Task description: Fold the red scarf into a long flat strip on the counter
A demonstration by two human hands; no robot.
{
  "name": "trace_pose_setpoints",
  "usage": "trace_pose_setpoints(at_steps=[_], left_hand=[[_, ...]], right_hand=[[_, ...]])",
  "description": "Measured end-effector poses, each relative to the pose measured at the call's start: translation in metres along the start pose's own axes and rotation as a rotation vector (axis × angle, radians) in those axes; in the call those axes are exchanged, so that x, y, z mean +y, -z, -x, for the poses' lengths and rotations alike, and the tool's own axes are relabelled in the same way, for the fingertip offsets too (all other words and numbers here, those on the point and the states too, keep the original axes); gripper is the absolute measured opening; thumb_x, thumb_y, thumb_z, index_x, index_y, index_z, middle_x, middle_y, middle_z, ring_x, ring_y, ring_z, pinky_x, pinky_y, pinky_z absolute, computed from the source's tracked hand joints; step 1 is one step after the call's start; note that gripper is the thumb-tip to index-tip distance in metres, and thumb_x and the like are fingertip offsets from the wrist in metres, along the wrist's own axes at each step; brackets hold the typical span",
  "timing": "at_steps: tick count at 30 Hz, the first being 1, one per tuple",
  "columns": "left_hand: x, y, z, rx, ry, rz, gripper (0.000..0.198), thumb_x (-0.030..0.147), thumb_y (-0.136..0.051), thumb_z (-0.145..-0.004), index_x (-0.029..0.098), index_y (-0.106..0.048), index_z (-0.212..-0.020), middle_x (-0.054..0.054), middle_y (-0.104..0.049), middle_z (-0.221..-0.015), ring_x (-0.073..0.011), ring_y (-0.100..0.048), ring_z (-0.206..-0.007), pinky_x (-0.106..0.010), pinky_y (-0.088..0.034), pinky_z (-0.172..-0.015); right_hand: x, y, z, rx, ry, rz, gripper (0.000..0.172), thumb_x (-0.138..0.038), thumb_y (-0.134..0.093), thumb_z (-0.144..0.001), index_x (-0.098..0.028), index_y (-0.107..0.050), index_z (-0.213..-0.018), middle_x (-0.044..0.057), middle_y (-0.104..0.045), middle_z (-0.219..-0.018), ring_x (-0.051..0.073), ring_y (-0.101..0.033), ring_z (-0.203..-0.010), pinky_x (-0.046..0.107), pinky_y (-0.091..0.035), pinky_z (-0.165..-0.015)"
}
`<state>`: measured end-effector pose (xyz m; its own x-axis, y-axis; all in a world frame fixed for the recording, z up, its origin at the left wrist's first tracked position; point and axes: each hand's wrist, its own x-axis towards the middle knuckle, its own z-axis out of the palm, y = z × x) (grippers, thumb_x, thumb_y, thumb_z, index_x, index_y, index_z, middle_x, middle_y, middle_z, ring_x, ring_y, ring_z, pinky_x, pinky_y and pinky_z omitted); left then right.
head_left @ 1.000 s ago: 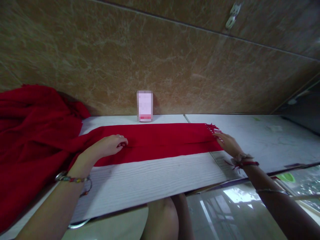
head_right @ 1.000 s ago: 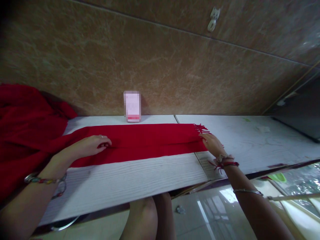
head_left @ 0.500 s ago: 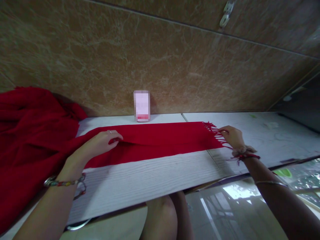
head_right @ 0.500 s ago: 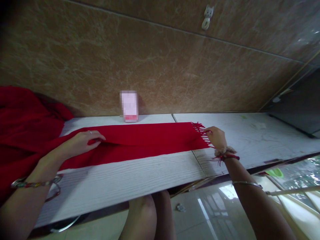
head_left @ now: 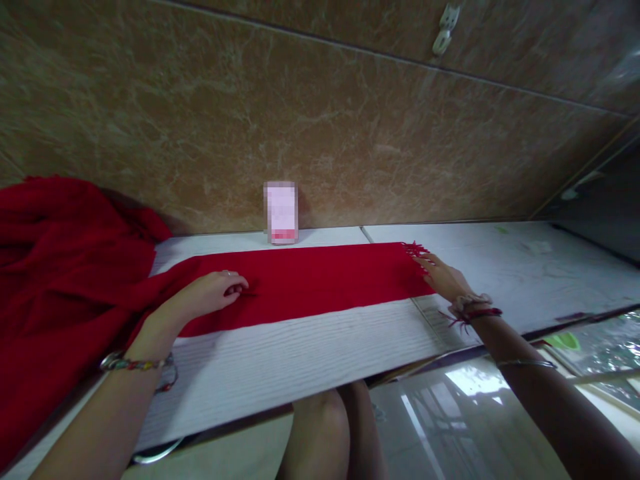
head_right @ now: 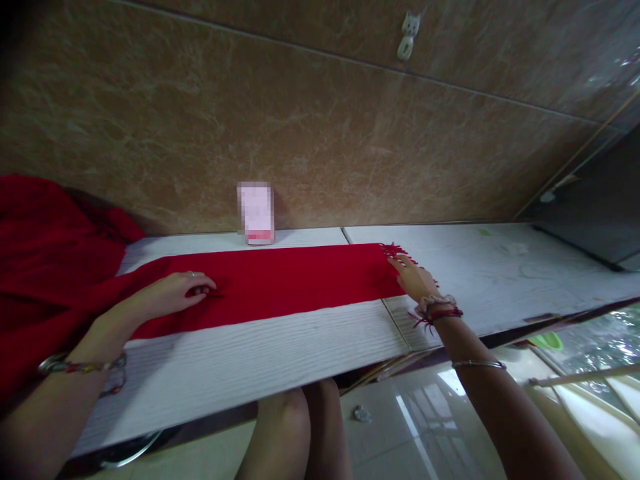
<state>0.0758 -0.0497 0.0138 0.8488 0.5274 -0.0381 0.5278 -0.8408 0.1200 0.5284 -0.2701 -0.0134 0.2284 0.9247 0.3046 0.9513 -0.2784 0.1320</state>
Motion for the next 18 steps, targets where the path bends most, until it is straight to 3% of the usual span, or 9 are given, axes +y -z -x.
trace_pose_setpoints(at_steps=[5,8,12,18], left_hand=[[0.001,0.002,0.000,-0.004,0.004,0.000,0.031,0.020,-0.036,-0.071,0.019,-0.063,-0.086,-0.005,-0.066,-0.091,-0.0158,-0.059,-0.081,-0.027,-0.046,-0.075],[0.003,0.004,0.000,-0.002,-0.007,0.004,0.031,0.021,-0.036,-0.071,0.018,-0.063,-0.086,-0.006,-0.066,-0.091,-0.0167,-0.059,-0.082,-0.027,-0.046,-0.076],[0.001,0.002,0.000,-0.001,-0.009,0.002,0.032,0.021,-0.035,-0.072,0.019,-0.063,-0.086,-0.006,-0.066,-0.092,-0.0173,-0.058,-0.082,-0.028,-0.046,-0.076],[-0.008,-0.004,-0.002,0.006,-0.016,0.006,0.032,0.025,-0.035,-0.073,0.019,-0.063,-0.088,-0.005,-0.066,-0.092,-0.0169,-0.058,-0.082,-0.028,-0.046,-0.077]], right_hand=[[0.001,-0.005,-0.010,0.082,-0.051,-0.090,0.052,-0.013,-0.047,-0.069,-0.015,-0.045,-0.121,0.012,-0.052,-0.120,0.024,-0.054,-0.102,0.035,-0.048,-0.082],[0.001,-0.008,-0.017,0.073,-0.065,-0.113,0.046,-0.006,-0.046,-0.066,-0.012,-0.054,-0.111,0.011,-0.059,-0.111,0.022,-0.054,-0.103,0.032,-0.045,-0.087],[0.004,0.000,-0.026,0.027,-0.157,-0.073,0.033,-0.003,-0.043,-0.068,-0.013,-0.065,-0.089,0.010,-0.067,-0.092,0.021,-0.062,-0.086,0.031,-0.047,-0.080],[0.019,0.020,-0.018,-0.008,-0.080,0.062,0.031,-0.009,-0.039,-0.078,-0.013,-0.065,-0.094,0.011,-0.065,-0.098,0.023,-0.061,-0.087,0.032,-0.049,-0.074]])
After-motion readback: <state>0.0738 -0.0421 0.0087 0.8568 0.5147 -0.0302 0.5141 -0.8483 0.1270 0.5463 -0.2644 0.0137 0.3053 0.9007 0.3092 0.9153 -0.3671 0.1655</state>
